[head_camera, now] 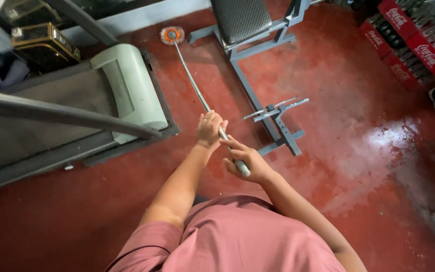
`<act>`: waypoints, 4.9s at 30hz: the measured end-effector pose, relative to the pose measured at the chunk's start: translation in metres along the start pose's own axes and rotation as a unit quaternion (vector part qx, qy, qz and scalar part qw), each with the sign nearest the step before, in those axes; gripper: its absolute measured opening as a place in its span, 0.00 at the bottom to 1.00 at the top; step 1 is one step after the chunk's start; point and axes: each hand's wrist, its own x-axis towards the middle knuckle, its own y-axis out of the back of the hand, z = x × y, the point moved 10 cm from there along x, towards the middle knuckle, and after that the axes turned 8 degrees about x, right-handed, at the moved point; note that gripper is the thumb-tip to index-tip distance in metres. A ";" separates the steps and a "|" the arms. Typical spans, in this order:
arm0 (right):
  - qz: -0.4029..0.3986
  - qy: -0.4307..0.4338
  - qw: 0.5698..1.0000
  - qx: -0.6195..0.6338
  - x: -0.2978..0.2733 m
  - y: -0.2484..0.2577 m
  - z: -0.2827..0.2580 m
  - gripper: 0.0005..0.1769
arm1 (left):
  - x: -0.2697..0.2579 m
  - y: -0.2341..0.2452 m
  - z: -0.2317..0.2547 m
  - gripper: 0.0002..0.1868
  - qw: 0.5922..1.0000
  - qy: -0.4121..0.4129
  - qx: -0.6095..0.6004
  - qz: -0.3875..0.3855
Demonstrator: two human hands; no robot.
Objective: Mopping the red floor in a gym environment around exercise equipment.
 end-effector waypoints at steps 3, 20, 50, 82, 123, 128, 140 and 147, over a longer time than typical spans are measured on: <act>-0.048 0.043 0.997 -0.042 -0.015 0.017 -0.051 0.13 | -0.011 0.041 0.041 0.11 0.996 -0.007 -0.064 0.054; 0.002 0.143 0.970 0.198 0.000 0.086 -0.121 0.09 | 0.066 0.163 0.137 0.20 0.953 -0.137 -0.250 0.100; 0.051 0.246 0.955 0.158 -0.015 0.080 -0.143 0.13 | 0.048 0.153 0.132 0.22 0.966 -0.085 -0.240 0.052; 0.273 0.013 0.959 0.071 -0.080 0.081 -0.243 0.10 | 0.025 0.271 0.201 0.12 0.922 -0.117 -0.344 0.135; 0.203 0.066 0.977 -0.015 -0.047 -0.157 -0.185 0.14 | -0.148 0.293 0.004 0.57 0.980 -0.070 -0.183 -0.041; 0.244 0.011 0.967 -0.066 -0.051 -0.094 -0.245 0.15 | -0.120 0.314 0.066 0.63 0.919 -0.148 -0.357 -0.081; 0.203 0.030 0.973 -0.111 -0.043 -0.095 -0.115 0.13 | -0.105 0.165 0.029 0.58 0.937 -0.087 -0.183 -0.283; 0.216 0.061 0.974 -0.040 -0.027 -0.062 -0.148 0.13 | -0.093 0.177 0.051 0.67 0.901 -0.050 -0.276 -0.331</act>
